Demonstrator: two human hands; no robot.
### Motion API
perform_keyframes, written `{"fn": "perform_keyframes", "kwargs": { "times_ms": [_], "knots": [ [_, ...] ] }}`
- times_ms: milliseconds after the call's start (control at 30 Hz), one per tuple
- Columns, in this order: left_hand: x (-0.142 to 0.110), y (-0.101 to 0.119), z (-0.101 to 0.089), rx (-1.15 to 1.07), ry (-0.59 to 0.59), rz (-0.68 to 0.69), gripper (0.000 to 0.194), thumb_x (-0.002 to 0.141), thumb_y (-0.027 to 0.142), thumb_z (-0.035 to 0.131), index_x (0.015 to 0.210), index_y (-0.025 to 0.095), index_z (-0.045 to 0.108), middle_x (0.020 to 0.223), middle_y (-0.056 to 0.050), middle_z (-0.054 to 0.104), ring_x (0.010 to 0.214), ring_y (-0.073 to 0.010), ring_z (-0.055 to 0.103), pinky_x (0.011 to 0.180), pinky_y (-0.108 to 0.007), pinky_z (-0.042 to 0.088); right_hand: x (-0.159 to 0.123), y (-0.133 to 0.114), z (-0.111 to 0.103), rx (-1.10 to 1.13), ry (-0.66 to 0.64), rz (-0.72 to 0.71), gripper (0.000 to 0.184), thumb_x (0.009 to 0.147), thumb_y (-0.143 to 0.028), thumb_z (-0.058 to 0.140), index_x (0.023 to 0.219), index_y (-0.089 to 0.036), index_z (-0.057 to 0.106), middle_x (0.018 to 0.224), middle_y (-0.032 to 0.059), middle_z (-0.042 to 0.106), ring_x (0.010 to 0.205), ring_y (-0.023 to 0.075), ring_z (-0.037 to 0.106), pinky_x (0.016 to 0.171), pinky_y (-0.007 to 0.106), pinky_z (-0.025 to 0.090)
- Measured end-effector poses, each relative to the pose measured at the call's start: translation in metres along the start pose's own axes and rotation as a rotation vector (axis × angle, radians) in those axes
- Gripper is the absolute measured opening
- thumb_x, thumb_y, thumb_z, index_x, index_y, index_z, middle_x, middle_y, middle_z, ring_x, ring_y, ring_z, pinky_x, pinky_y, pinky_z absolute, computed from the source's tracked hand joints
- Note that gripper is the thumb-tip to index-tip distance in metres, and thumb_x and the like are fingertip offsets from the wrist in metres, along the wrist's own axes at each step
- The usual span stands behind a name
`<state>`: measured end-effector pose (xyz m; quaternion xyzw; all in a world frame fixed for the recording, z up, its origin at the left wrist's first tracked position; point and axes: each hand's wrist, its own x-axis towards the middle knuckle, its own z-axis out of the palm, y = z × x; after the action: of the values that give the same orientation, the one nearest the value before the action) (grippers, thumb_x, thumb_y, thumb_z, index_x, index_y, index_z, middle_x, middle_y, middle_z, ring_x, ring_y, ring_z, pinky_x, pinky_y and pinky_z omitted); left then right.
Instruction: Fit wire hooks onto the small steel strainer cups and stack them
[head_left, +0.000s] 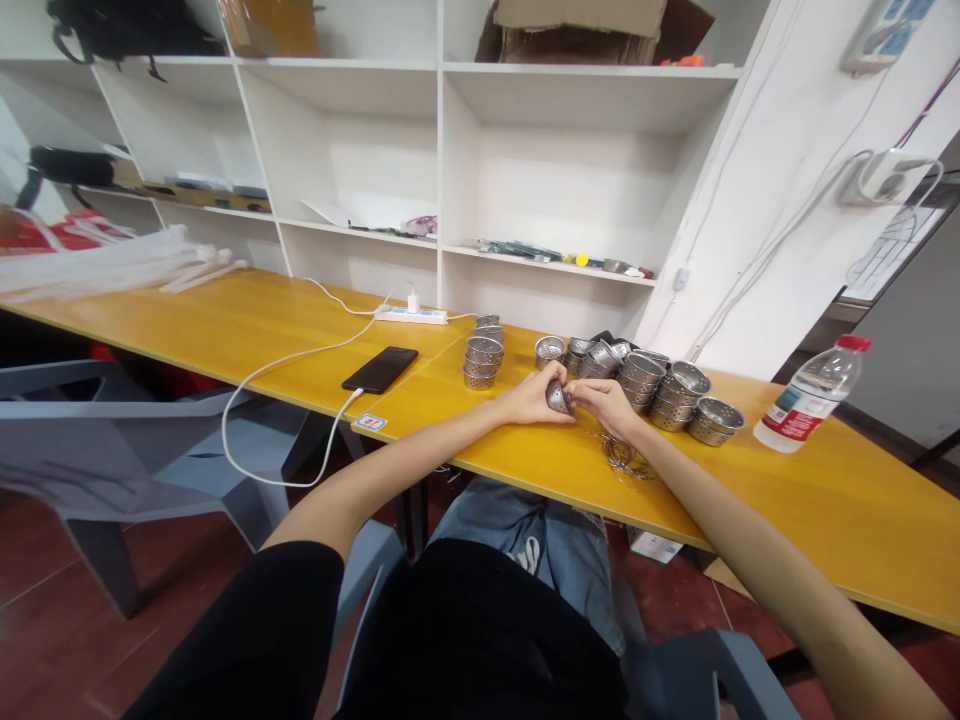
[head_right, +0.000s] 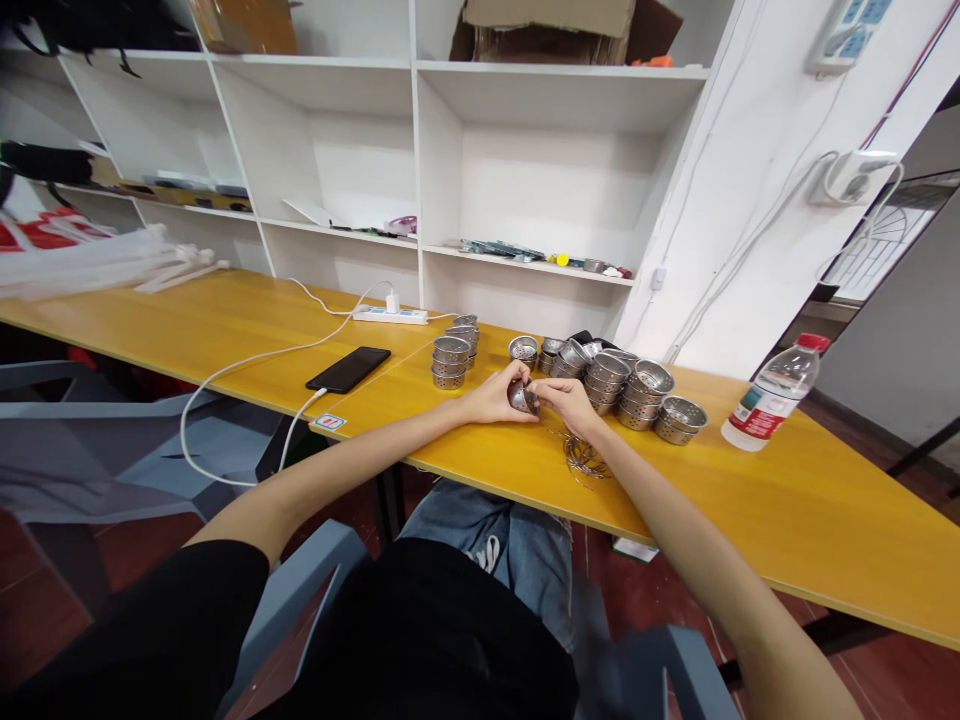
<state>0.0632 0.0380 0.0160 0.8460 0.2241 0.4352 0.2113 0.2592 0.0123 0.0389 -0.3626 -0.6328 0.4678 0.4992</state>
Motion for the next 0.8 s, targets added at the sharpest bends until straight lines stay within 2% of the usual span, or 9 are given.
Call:
{"fn": "perform_keyframes", "kwargs": {
  "times_ms": [167,267,400,567,700,800],
  "knots": [
    [0.000,0.000,0.001,0.006,-0.009,0.004,0.066,0.065,0.054,0.087,0.102,0.023,0.042,0.093,0.003,0.057,0.079,-0.0145,0.054,0.071,-0.027,0.042,0.001,0.003,-0.004,-0.025,-0.028,-0.014,0.035,0.058,-0.048,0.095,0.076,-0.020,0.085,0.082,0.0063,0.076,0.067,0.0154,0.058,0.071,0.035,0.052],
    [0.001,-0.001,0.001,-0.008,0.002,0.004,0.065,0.066,0.054,0.087,0.102,0.024,0.041,0.091,0.003,0.058,0.077,-0.0148,0.055,0.071,-0.027,0.042,0.000,0.000,-0.009,-0.101,-0.073,-0.049,0.037,0.064,-0.052,0.092,0.080,-0.020,0.085,0.081,0.0057,0.075,0.067,0.0160,0.058,0.070,0.035,0.051],
    [0.001,-0.001,-0.002,0.044,0.036,-0.026,0.064,0.068,0.054,0.086,0.102,0.024,0.041,0.090,0.003,0.058,0.075,-0.0151,0.055,0.070,-0.028,0.041,-0.001,-0.010,-0.016,-0.273,-0.174,-0.112,0.038,0.075,-0.054,0.085,0.083,-0.017,0.085,0.073,0.0044,0.071,0.067,0.0159,0.057,0.069,0.033,0.049],
    [0.002,-0.003,-0.005,0.108,-0.012,-0.034,0.063,0.070,0.058,0.083,0.102,0.024,0.041,0.089,0.003,0.059,0.073,-0.0149,0.055,0.067,-0.028,0.040,0.001,-0.016,-0.018,-0.360,-0.322,-0.099,0.038,0.075,-0.054,0.085,0.077,-0.016,0.082,0.079,0.0054,0.071,0.064,0.0145,0.058,0.065,0.032,0.050],
    [0.002,-0.006,-0.007,0.169,-0.044,0.011,0.061,0.071,0.057,0.082,0.102,0.024,0.041,0.097,0.000,0.063,0.078,-0.0168,0.058,0.069,-0.029,0.043,0.001,-0.011,-0.015,-0.380,-0.343,-0.073,0.039,0.073,-0.055,0.086,0.074,-0.017,0.080,0.078,0.0045,0.068,0.058,0.0129,0.055,0.055,0.030,0.047],
    [0.001,-0.005,-0.008,0.189,-0.068,0.040,0.056,0.075,0.054,0.080,0.101,0.024,0.041,0.103,-0.003,0.065,0.085,-0.0197,0.062,0.074,-0.032,0.046,0.000,-0.006,-0.012,-0.407,-0.325,-0.077,0.040,0.075,-0.056,0.085,0.076,-0.016,0.079,0.073,0.0036,0.067,0.056,0.0124,0.054,0.053,0.029,0.045]
  ]
}}
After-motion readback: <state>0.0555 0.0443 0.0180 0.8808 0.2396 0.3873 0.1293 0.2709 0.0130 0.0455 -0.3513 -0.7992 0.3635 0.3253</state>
